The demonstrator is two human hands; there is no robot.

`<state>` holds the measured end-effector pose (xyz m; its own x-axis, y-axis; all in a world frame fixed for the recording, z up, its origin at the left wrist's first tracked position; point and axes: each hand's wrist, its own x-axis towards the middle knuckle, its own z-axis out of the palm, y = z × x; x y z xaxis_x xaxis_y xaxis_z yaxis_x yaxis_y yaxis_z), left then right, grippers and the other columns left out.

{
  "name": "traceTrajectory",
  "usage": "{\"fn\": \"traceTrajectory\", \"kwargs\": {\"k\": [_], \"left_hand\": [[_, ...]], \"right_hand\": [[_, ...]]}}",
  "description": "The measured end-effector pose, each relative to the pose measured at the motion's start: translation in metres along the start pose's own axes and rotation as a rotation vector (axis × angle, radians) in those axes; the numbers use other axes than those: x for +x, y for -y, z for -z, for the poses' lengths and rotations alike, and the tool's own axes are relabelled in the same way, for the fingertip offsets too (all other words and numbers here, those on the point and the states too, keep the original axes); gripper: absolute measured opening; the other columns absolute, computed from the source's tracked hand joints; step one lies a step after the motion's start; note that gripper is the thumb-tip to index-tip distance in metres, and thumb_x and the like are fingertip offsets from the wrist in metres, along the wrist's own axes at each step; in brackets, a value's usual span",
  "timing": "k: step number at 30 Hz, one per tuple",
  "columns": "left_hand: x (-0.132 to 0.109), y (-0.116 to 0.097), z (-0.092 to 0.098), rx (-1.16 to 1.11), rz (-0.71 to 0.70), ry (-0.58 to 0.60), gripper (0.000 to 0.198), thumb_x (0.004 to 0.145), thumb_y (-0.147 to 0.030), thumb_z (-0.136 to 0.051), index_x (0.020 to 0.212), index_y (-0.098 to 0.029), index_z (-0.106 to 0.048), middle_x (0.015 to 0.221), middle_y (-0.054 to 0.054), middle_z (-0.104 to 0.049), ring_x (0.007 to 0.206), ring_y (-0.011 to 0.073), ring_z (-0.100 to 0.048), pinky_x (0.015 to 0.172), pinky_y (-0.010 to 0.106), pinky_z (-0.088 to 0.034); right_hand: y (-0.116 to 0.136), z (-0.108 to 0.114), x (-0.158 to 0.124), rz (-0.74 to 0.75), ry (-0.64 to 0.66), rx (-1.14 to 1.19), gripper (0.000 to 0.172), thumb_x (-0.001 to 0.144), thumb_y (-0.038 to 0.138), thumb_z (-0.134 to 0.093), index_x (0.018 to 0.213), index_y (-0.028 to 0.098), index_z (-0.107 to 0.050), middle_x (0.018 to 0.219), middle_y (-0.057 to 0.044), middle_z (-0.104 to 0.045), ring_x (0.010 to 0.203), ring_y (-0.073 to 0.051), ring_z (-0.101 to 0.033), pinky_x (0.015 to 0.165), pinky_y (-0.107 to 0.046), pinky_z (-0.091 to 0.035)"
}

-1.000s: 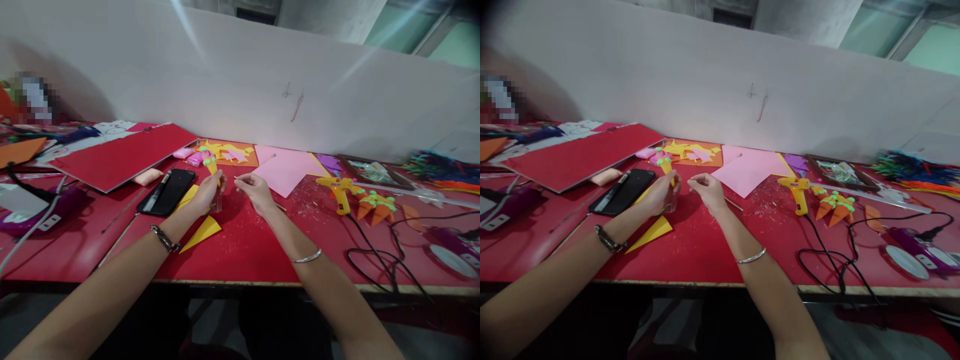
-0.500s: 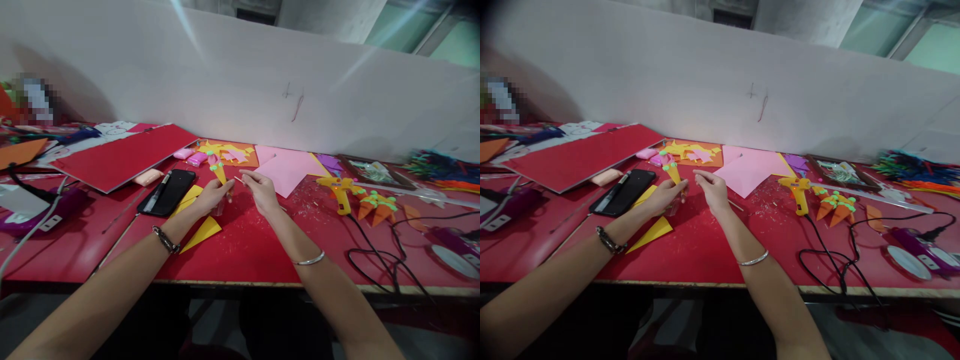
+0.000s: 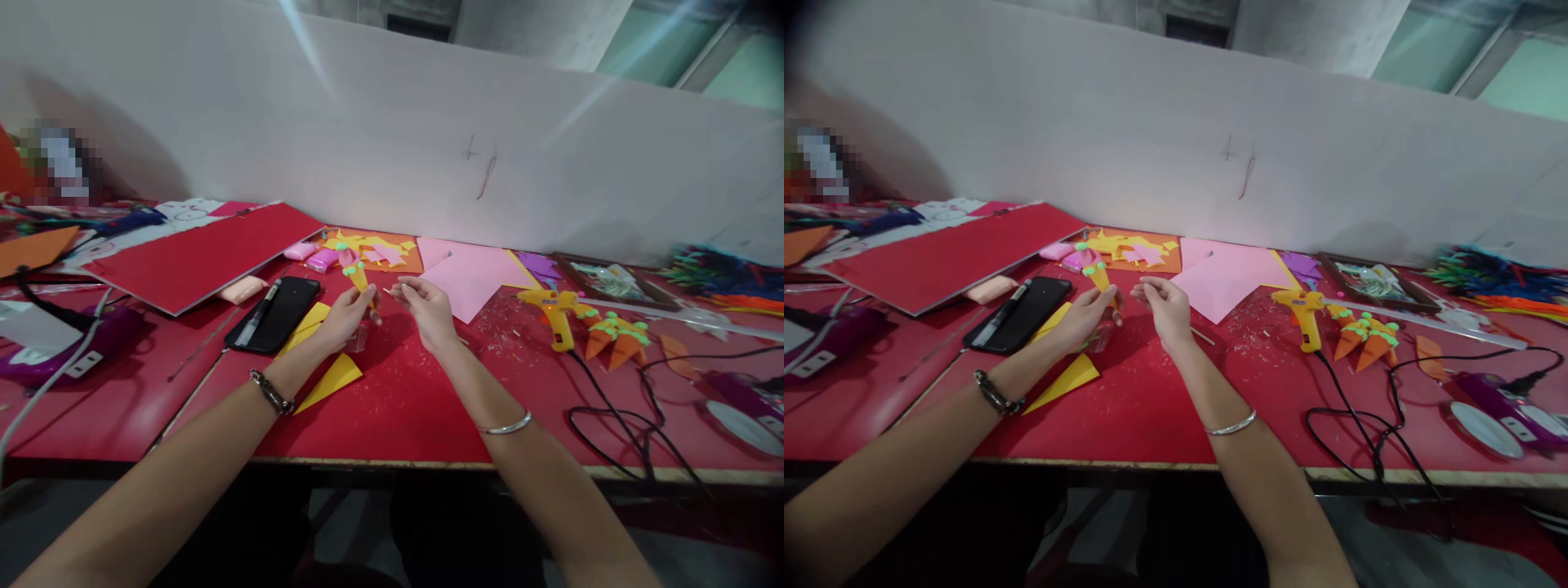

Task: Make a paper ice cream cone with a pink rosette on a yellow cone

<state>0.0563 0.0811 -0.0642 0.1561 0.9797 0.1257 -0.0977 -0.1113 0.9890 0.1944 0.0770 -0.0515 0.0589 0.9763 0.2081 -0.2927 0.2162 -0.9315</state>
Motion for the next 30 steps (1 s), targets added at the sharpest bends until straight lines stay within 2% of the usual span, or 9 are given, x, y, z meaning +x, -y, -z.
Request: {"fn": "traceTrajectory", "kwargs": {"k": [3, 6, 8, 11, 14, 16, 19, 24, 30], "left_hand": [[-0.002, -0.005, -0.003, 0.067, -0.028, 0.023, 0.026, 0.078, -0.038, -0.049, 0.067, -0.014, -0.051, 0.063, -0.001, -0.052, 0.043, 0.0065, -0.052, 0.046, 0.019, -0.040], [-0.004, -0.009, -0.005, 0.154, -0.032, 0.041, 0.025, 0.077, -0.035, -0.051, 0.063, -0.014, -0.051, 0.056, -0.002, -0.052, 0.038, 0.0067, -0.050, 0.041, 0.018, -0.036], [-0.006, -0.010, -0.004, 0.199, -0.026, 0.027, 0.023, 0.075, -0.033, -0.053, 0.061, -0.015, -0.051, 0.051, -0.002, -0.052, 0.036, 0.0076, -0.048, 0.037, 0.018, -0.033], [-0.007, -0.010, -0.002, 0.280, -0.031, 0.006, 0.022, 0.074, -0.033, -0.055, 0.060, -0.016, -0.051, 0.045, -0.002, -0.051, 0.035, 0.0085, -0.046, 0.034, 0.018, -0.029], [-0.007, -0.007, -0.002, 0.324, -0.067, -0.013, 0.022, 0.074, -0.034, -0.055, 0.061, -0.017, -0.050, 0.046, -0.003, -0.051, 0.037, 0.0088, -0.048, 0.037, 0.018, -0.031], [-0.006, -0.004, -0.002, 0.274, -0.097, -0.022, 0.020, 0.076, -0.034, -0.053, 0.066, -0.017, -0.049, 0.051, -0.003, -0.053, 0.041, 0.0088, -0.051, 0.041, 0.017, -0.034], [-0.004, 0.000, -0.001, 0.212, -0.102, 0.030, 0.020, 0.076, -0.036, -0.053, 0.070, -0.017, -0.049, 0.055, -0.003, -0.056, 0.044, 0.0093, -0.053, 0.044, 0.018, -0.036], [-0.006, 0.004, 0.001, 0.361, -0.107, 0.136, 0.027, 0.076, -0.041, -0.052, 0.063, -0.017, -0.052, 0.047, 0.001, -0.058, 0.042, 0.0118, -0.053, 0.042, 0.019, -0.035], [-0.008, 0.001, -0.001, 0.394, -0.161, 0.174, 0.027, 0.077, -0.033, -0.050, 0.055, -0.017, -0.049, 0.042, -0.001, -0.055, 0.039, 0.0099, -0.050, 0.042, 0.017, -0.035]], "right_hand": [[0.001, 0.000, -0.001, 0.020, 0.007, -0.043, 0.016, 0.071, 0.033, -0.056, 0.075, 0.018, -0.057, 0.063, 0.002, -0.059, 0.055, -0.008, -0.055, 0.063, -0.026, -0.046], [0.003, 0.000, -0.002, 0.124, 0.002, -0.165, 0.014, 0.071, 0.032, -0.056, 0.071, 0.018, -0.055, 0.060, 0.003, -0.054, 0.052, -0.007, -0.050, 0.057, -0.023, -0.043], [0.003, 0.000, -0.002, 0.190, 0.016, -0.220, 0.009, 0.070, 0.027, -0.056, 0.075, 0.019, -0.056, 0.066, 0.003, -0.055, 0.056, -0.007, -0.050, 0.059, -0.022, -0.043], [-0.001, 0.001, -0.001, 0.227, 0.041, -0.270, 0.012, 0.072, 0.024, -0.053, 0.081, 0.020, -0.058, 0.077, 0.001, -0.058, 0.064, -0.009, -0.051, 0.065, -0.023, -0.044], [-0.003, 0.001, -0.001, 0.225, 0.035, -0.288, 0.017, 0.072, 0.027, -0.053, 0.086, 0.019, -0.060, 0.086, -0.002, -0.060, 0.075, -0.011, -0.054, 0.073, -0.025, -0.044], [-0.002, 0.000, -0.001, 0.218, 0.028, -0.296, 0.022, 0.072, 0.031, -0.055, 0.090, 0.019, -0.059, 0.088, -0.003, -0.059, 0.079, -0.012, -0.054, 0.076, -0.026, -0.044], [0.001, -0.001, -0.002, 0.223, 0.022, -0.328, 0.028, 0.069, 0.035, -0.058, 0.092, 0.019, -0.059, 0.089, -0.003, -0.057, 0.081, -0.012, -0.053, 0.076, -0.026, -0.044], [0.003, -0.003, -0.005, 0.208, 0.126, -0.320, 0.030, 0.068, 0.031, -0.060, 0.096, 0.021, -0.058, 0.095, -0.003, -0.056, 0.083, -0.012, -0.053, 0.076, -0.026, -0.045], [0.005, -0.005, -0.009, 0.251, 0.200, -0.344, 0.030, 0.068, 0.030, -0.060, 0.097, 0.023, -0.057, 0.092, -0.002, -0.057, 0.082, -0.013, -0.054, 0.074, -0.026, -0.045]]}}
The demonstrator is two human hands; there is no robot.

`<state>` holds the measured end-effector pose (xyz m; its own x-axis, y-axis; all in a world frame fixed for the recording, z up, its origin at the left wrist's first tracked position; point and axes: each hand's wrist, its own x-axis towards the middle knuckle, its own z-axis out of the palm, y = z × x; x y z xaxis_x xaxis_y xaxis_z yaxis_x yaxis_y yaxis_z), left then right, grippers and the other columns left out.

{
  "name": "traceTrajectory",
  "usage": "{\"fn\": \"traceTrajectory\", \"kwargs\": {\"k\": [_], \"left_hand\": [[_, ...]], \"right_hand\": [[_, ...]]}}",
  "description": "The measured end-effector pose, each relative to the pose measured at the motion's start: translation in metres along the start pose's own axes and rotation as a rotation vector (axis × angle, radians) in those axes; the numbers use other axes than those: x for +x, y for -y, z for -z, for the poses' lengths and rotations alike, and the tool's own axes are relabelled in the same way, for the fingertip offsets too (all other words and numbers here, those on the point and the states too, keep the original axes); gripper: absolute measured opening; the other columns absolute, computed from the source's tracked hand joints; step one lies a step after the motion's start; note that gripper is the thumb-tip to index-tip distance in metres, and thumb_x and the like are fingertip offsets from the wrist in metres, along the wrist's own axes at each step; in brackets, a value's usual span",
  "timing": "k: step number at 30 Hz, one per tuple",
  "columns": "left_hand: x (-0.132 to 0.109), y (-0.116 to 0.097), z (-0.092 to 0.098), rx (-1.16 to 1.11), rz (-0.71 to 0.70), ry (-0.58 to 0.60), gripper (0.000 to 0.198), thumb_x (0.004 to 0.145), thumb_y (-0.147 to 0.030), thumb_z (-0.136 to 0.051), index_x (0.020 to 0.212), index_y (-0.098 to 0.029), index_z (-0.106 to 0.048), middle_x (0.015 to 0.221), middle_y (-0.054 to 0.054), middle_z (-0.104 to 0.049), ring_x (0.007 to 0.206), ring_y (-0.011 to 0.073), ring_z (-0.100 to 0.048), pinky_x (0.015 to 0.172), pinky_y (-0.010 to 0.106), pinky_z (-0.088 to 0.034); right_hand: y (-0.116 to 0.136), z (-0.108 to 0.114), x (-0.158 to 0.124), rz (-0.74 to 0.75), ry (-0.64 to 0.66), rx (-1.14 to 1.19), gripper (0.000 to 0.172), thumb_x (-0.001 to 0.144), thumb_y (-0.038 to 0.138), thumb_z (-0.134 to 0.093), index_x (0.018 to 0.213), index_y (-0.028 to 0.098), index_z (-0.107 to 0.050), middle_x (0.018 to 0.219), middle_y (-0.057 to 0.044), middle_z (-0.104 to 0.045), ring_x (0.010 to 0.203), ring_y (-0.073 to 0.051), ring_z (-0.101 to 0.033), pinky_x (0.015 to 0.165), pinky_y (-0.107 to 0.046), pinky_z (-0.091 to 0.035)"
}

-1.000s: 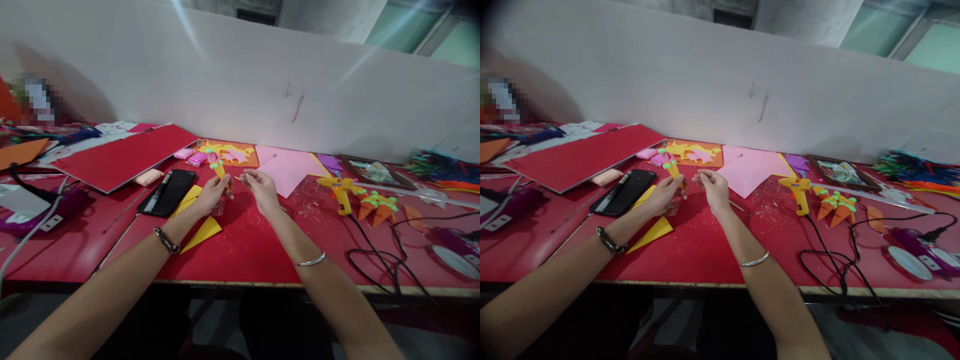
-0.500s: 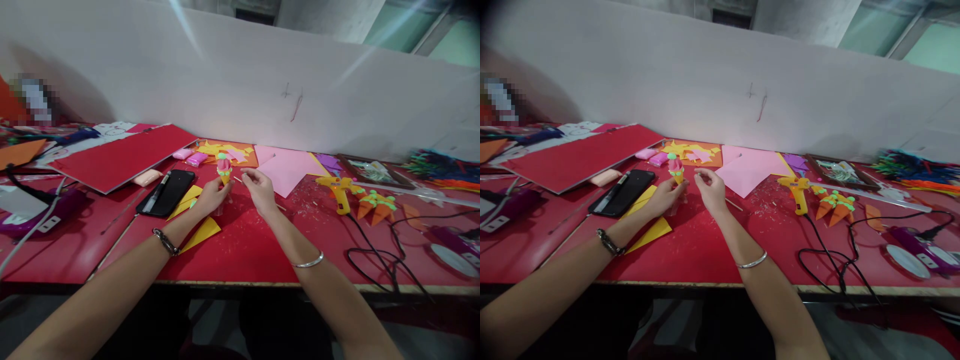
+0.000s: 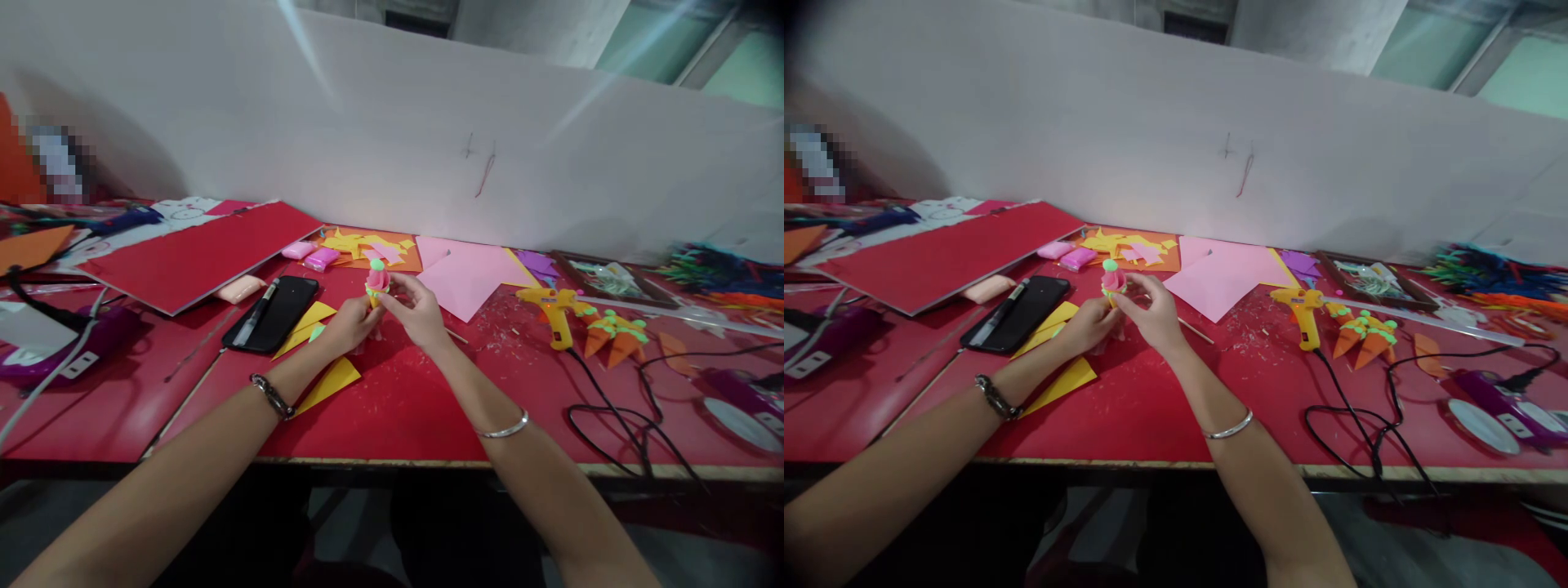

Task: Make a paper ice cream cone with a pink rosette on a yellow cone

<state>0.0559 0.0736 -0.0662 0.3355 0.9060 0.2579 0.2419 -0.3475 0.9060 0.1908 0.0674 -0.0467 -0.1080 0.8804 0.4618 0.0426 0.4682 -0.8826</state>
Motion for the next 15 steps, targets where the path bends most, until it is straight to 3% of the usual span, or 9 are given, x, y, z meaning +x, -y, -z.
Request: {"fn": "traceTrajectory", "kwargs": {"k": [8, 12, 15], "left_hand": [[0.0004, -0.0005, 0.0005, 0.171, -0.098, 0.017, 0.025, 0.080, -0.027, -0.043, 0.058, -0.018, -0.048, 0.045, -0.001, -0.055, 0.039, 0.0095, -0.051, 0.042, 0.017, -0.036], [-0.0006, -0.0026, -0.0037, -0.059, 0.031, 0.081, 0.022, 0.083, -0.034, -0.039, 0.069, -0.019, -0.043, 0.047, -0.002, -0.053, 0.039, 0.0104, -0.053, 0.039, 0.018, -0.038], [-0.0013, -0.0081, -0.0060, -0.180, 0.118, 0.053, 0.020, 0.082, -0.036, -0.042, 0.072, -0.019, -0.039, 0.051, -0.004, -0.052, 0.036, 0.0098, -0.052, 0.035, 0.018, -0.038]], "right_hand": [[0.0012, -0.0020, -0.0018, 0.058, -0.049, -0.064, 0.027, 0.068, 0.030, -0.061, 0.094, 0.023, -0.058, 0.091, -0.002, -0.057, 0.078, -0.013, -0.055, 0.072, -0.026, -0.046], [-0.0024, -0.0016, 0.0004, 0.022, -0.087, -0.015, 0.029, 0.069, 0.031, -0.060, 0.096, 0.021, -0.058, 0.096, -0.004, -0.059, 0.083, -0.014, -0.056, 0.076, -0.027, -0.046], [-0.0059, 0.0006, 0.0026, -0.003, -0.137, 0.028, 0.022, 0.074, 0.031, -0.054, 0.093, 0.021, -0.059, 0.093, -0.004, -0.061, 0.083, -0.013, -0.058, 0.078, -0.028, -0.046]]}}
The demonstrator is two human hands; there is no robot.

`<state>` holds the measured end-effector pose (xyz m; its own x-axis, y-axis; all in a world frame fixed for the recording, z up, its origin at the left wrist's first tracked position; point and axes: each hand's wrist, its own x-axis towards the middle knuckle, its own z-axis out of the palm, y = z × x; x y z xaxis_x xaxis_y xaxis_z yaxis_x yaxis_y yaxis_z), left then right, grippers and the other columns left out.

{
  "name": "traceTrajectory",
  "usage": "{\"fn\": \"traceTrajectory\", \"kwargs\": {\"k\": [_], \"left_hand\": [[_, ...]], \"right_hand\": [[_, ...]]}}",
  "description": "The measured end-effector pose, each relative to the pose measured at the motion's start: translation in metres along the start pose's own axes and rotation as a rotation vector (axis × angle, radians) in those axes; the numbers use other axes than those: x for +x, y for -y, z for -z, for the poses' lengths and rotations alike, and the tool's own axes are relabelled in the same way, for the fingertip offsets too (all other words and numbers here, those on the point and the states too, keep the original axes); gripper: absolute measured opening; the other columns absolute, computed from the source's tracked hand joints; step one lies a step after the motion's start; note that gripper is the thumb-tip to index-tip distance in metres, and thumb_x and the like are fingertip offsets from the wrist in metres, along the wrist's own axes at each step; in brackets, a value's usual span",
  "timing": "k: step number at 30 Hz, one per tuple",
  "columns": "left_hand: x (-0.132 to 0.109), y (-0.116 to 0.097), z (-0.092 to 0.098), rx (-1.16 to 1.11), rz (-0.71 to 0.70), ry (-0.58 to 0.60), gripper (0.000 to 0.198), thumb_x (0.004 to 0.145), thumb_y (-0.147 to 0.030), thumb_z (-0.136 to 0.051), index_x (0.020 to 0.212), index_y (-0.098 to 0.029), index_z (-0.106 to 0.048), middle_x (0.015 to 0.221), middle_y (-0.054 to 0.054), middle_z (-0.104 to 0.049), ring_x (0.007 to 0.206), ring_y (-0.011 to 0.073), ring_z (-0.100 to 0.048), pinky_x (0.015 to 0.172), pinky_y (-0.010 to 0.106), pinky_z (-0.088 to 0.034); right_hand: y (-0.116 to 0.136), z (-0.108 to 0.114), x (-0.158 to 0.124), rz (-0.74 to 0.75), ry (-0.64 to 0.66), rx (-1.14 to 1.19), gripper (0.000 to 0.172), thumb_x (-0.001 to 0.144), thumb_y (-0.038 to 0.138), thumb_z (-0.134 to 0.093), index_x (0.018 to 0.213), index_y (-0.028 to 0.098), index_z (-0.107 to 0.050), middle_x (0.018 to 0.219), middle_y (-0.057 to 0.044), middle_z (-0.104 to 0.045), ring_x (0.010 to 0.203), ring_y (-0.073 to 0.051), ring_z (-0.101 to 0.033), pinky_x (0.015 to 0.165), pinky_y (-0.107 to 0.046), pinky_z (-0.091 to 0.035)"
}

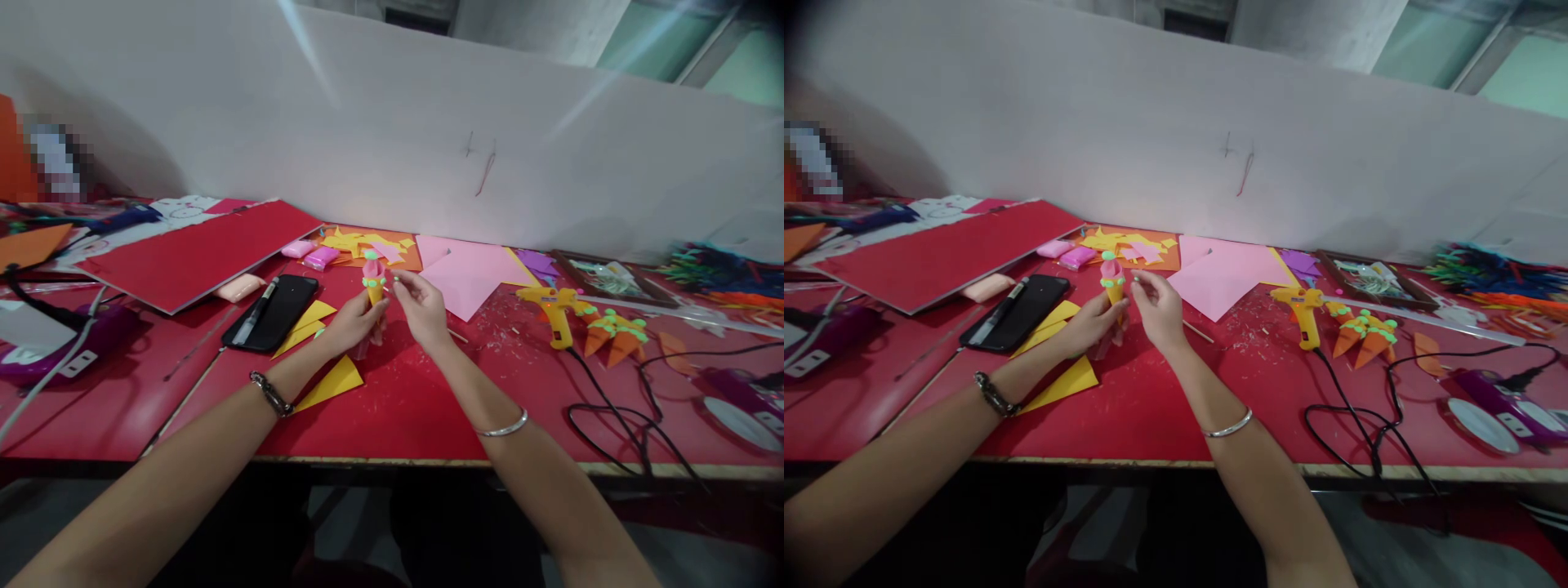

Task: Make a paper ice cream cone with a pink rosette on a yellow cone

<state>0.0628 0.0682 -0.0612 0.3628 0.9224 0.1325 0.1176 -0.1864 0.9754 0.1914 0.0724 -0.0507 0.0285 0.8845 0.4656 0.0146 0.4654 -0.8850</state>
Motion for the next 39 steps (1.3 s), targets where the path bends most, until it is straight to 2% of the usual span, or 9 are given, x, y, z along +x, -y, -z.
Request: {"fn": "traceTrajectory", "kwargs": {"k": [5, 8, 12, 16, 22, 28, 34, 39], "left_hand": [[-0.001, -0.004, -0.001, -0.044, 0.045, -0.002, 0.018, 0.082, -0.036, -0.044, 0.078, -0.020, -0.037, 0.052, -0.006, -0.053, 0.034, 0.0090, -0.052, 0.032, 0.017, -0.038], [-0.001, -0.003, -0.001, -0.021, 0.042, 0.026, 0.017, 0.083, -0.035, -0.042, 0.079, -0.019, -0.037, 0.053, -0.005, -0.052, 0.034, 0.0086, -0.051, 0.033, 0.017, -0.039], [-0.002, -0.002, -0.001, 0.008, 0.034, 0.042, 0.018, 0.085, -0.035, -0.038, 0.077, -0.019, -0.036, 0.053, -0.006, -0.051, 0.034, 0.0075, -0.051, 0.034, 0.016, -0.039], [-0.001, -0.002, 0.000, 0.054, 0.016, 0.059, 0.019, 0.086, -0.036, -0.035, 0.078, -0.018, -0.035, 0.054, -0.006, -0.050, 0.035, 0.0063, -0.051, 0.035, 0.015, -0.040], [0.000, 0.003, 0.001, 0.111, -0.039, 0.087, 0.021, 0.086, -0.038, -0.035, 0.079, -0.018, -0.036, 0.056, -0.005, -0.051, 0.036, 0.0062, -0.051, 0.035, 0.015, -0.040], [-0.001, 0.005, 0.002, 0.147, -0.063, 0.102, 0.022, 0.086, -0.038, -0.034, 0.077, -0.018, -0.036, 0.057, -0.004, -0.051, 0.037, 0.0062, -0.051, 0.035, 0.016, -0.039], [0.000, 0.007, 0.002, 0.125, -0.072, 0.109, 0.023, 0.085, -0.039, -0.034, 0.077, -0.018, -0.037, 0.056, -0.004, -0.051, 0.036, 0.0064, -0.051, 0.035, 0.016, -0.039], [0.000, 0.006, 0.002, 0.140, -0.080, 0.102, 0.024, 0.085, -0.040, -0.035, 0.075, -0.018, -0.036, 0.056, -0.005, -0.051, 0.036, 0.0058, -0.050, 0.035, 0.015, -0.038]], "right_hand": [[0.002, 0.002, -0.001, -0.007, -0.028, 0.036, 0.017, 0.075, 0.029, -0.053, 0.089, 0.022, -0.058, 0.083, -0.002, -0.062, 0.069, -0.012, -0.060, 0.072, -0.028, -0.048], [0.007, 0.001, -0.004, 0.073, -0.014, -0.016, 0.016, 0.077, 0.028, -0.052, 0.090, 0.022, -0.059, 0.084, -0.002, -0.062, 0.072, -0.012, -0.059, 0.074, -0.028, -0.048], [0.009, 0.001, -0.005, 0.197, 0.029, -0.205, 0.014, 0.076, 0.026, -0.054, 0.086, 0.025, -0.064, 0.089, -0.002, -0.055, 0.083, -0.013, -0.055, 0.075, -0.027, -0.047], [0.005, 0.001, -0.003, 0.210, 0.014, -0.268, 0.014, 0.075, 0.024, -0.056, 0.086, 0.025, -0.064, 0.089, -0.002, -0.048, 0.082, -0.012, -0.052, 0.072, -0.025, -0.047], [0.002, -0.002, -0.005, 0.230, 0.022, -0.233, 0.014, 0.075, 0.020, -0.054, 0.086, 0.024, -0.061, 0.089, -0.001, -0.049, 0.078, -0.010, -0.052, 0.070, -0.024, -0.046], [0.001, -0.005, -0.005, 0.183, -0.007, -0.145, 0.011, 0.072, 0.018, -0.055, 0.081, 0.021, -0.050, 0.083, 0.001, -0.050, 0.075, -0.009, -0.051, 0.068, -0.023, -0.045], [0.001, -0.002, -0.003, 0.134, 0.025, -0.131, 0.007, 0.072, 0.024, -0.055, 0.078, 0.021, -0.052, 0.086, 0.000, -0.050, 0.078, -0.010, -0.051, 0.073, -0.025, -0.045], [-0.003, -0.003, -0.002, 0.035, 0.016, 0.027, 0.015, 0.071, 0.026, -0.056, 0.084, 0.022, -0.049, 0.087, 0.000, -0.052, 0.083, -0.011, -0.053, 0.078, -0.027, -0.045]]}}
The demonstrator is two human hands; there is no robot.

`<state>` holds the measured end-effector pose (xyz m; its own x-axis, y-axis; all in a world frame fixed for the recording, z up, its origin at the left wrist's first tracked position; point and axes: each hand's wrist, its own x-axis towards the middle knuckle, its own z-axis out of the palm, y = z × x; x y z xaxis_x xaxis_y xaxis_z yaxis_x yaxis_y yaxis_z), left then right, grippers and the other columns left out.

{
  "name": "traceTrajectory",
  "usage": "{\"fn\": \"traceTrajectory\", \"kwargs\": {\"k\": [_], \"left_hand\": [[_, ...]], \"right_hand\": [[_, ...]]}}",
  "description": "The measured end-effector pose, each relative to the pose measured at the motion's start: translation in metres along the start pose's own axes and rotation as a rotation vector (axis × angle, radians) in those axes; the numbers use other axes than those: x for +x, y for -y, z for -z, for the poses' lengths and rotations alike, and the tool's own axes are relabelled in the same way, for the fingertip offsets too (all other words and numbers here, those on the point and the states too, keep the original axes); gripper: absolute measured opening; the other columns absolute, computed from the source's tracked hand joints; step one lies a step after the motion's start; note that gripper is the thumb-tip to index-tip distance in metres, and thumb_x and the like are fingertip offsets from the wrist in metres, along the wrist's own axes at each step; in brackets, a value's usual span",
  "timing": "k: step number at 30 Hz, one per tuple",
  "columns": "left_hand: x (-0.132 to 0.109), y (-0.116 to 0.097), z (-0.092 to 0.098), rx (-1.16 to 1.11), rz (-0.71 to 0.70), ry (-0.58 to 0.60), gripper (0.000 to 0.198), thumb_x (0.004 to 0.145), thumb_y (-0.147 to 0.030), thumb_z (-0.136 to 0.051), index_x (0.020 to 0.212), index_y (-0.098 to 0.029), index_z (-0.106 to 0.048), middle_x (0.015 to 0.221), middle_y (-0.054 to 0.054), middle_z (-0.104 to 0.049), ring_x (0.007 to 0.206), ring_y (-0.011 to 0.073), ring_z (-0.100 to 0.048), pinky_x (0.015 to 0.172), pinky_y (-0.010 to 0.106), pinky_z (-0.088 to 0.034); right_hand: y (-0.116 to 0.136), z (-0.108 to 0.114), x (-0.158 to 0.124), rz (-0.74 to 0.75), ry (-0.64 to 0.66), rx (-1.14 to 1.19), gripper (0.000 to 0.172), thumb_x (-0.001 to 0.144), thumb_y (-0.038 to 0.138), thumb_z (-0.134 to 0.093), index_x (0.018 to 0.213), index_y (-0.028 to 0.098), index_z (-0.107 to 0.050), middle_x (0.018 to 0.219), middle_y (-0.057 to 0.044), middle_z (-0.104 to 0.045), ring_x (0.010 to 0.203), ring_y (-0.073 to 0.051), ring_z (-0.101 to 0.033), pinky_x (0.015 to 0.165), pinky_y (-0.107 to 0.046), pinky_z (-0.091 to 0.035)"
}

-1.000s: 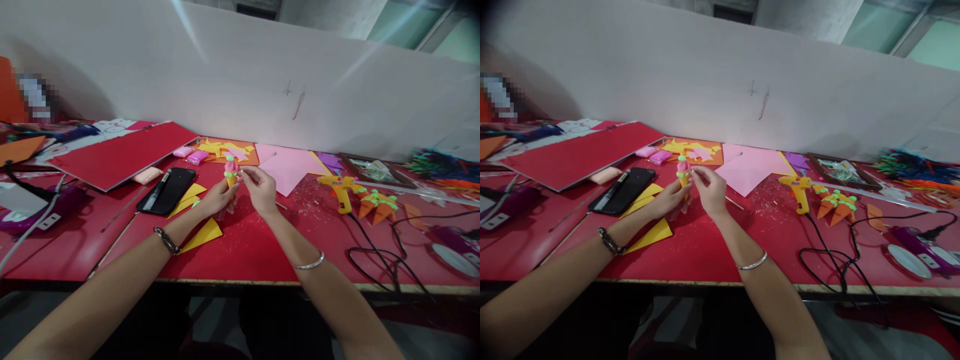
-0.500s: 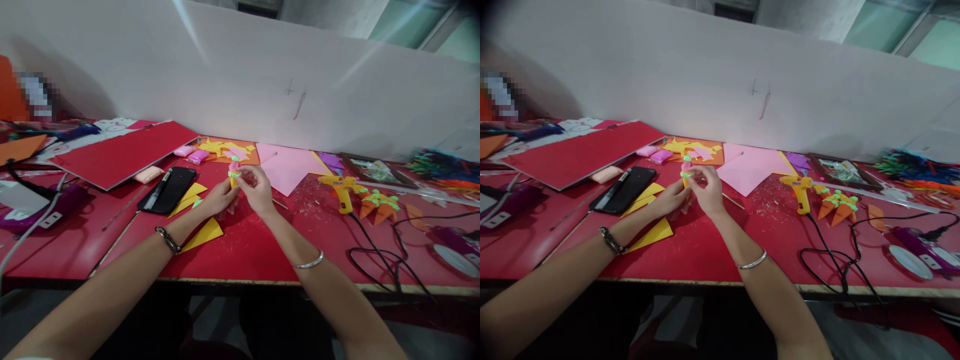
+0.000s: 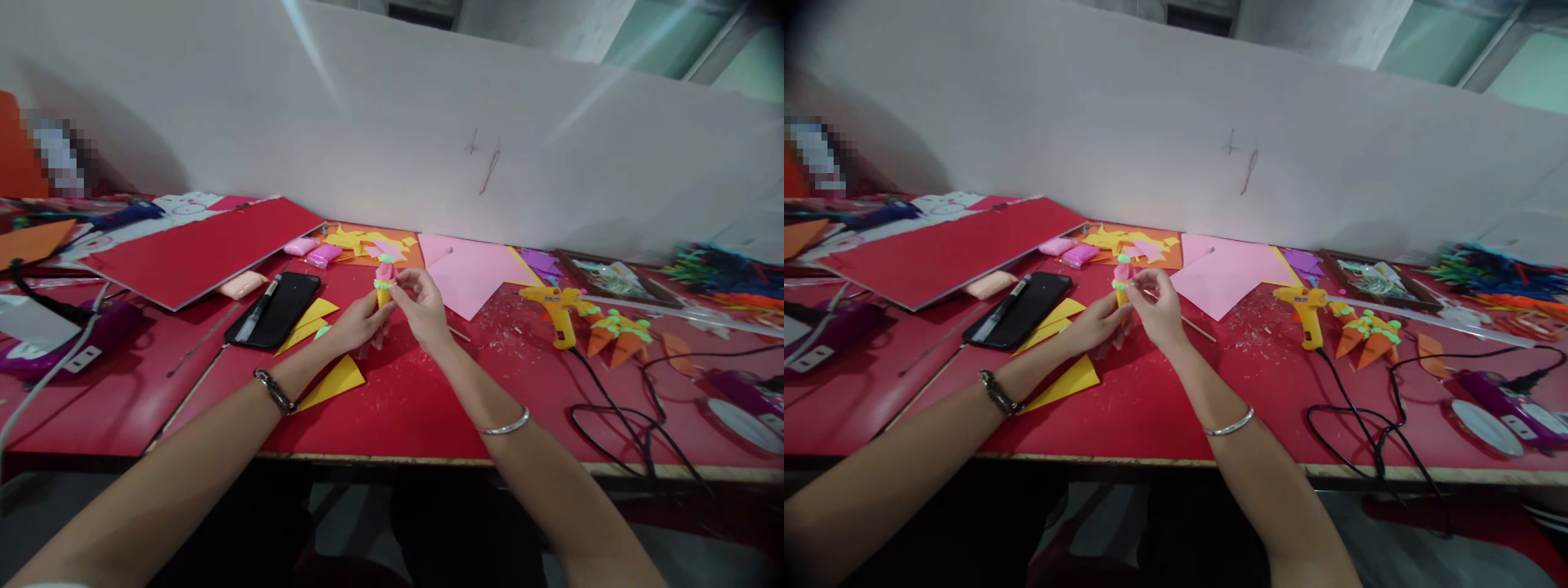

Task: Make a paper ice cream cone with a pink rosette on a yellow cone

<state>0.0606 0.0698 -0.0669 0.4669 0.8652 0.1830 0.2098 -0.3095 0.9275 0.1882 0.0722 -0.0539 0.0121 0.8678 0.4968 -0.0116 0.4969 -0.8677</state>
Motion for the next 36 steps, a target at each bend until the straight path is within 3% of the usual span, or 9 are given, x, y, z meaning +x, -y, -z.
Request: {"fn": "traceTrajectory", "kwargs": {"k": [5, 9, 15, 36], "left_hand": [[-0.0011, -0.0023, 0.0006, 0.032, -0.017, 0.004, 0.023, 0.085, -0.039, -0.035, 0.075, -0.018, -0.037, 0.058, -0.004, -0.051, 0.037, 0.0057, -0.050, 0.035, 0.015, -0.038], [-0.0029, -0.0055, 0.0011, 0.087, -0.018, 0.008, 0.024, 0.085, -0.038, -0.034, 0.075, -0.017, -0.038, 0.056, -0.004, -0.052, 0.037, 0.0065, -0.050, 0.033, 0.015, -0.037], [-0.0036, -0.0058, 0.0013, 0.133, 0.003, 0.012, 0.027, 0.085, -0.040, -0.034, 0.073, -0.017, -0.040, 0.046, -0.004, -0.051, 0.034, 0.0065, -0.047, 0.031, 0.014, -0.034], [-0.0031, -0.0064, 0.0000, 0.108, 0.003, 0.014, 0.027, 0.085, -0.041, -0.034, 0.072, -0.017, -0.040, 0.050, -0.004, -0.051, 0.034, 0.0065, -0.048, 0.030, 0.014, -0.033]], "right_hand": [[-0.0029, 0.0006, 0.0019, -0.144, 0.103, 0.126, 0.037, 0.070, 0.031, -0.059, 0.104, 0.025, -0.047, 0.108, -0.004, -0.054, 0.101, -0.015, -0.051, 0.086, -0.031, -0.043], [-0.0013, 0.0011, 0.0016, -0.145, 0.210, 0.187, 0.033, 0.072, 0.033, -0.057, 0.103, 0.024, -0.052, 0.111, -0.003, -0.057, 0.104, -0.017, -0.052, 0.090, -0.033, -0.041], [0.0001, 0.0012, 0.0005, -0.141, 0.192, 0.167, 0.030, 0.072, 0.033, -0.057, 0.100, 0.022, -0.055, 0.108, -0.003, -0.060, 0.100, -0.016, -0.054, 0.089, -0.032, -0.042], [-0.0028, 0.0017, 0.0002, -0.118, 0.186, 0.112, 0.030, 0.076, 0.033, -0.053, 0.103, 0.022, -0.054, 0.111, -0.003, -0.059, 0.103, -0.015, -0.053, 0.090, -0.032, -0.042]]}}
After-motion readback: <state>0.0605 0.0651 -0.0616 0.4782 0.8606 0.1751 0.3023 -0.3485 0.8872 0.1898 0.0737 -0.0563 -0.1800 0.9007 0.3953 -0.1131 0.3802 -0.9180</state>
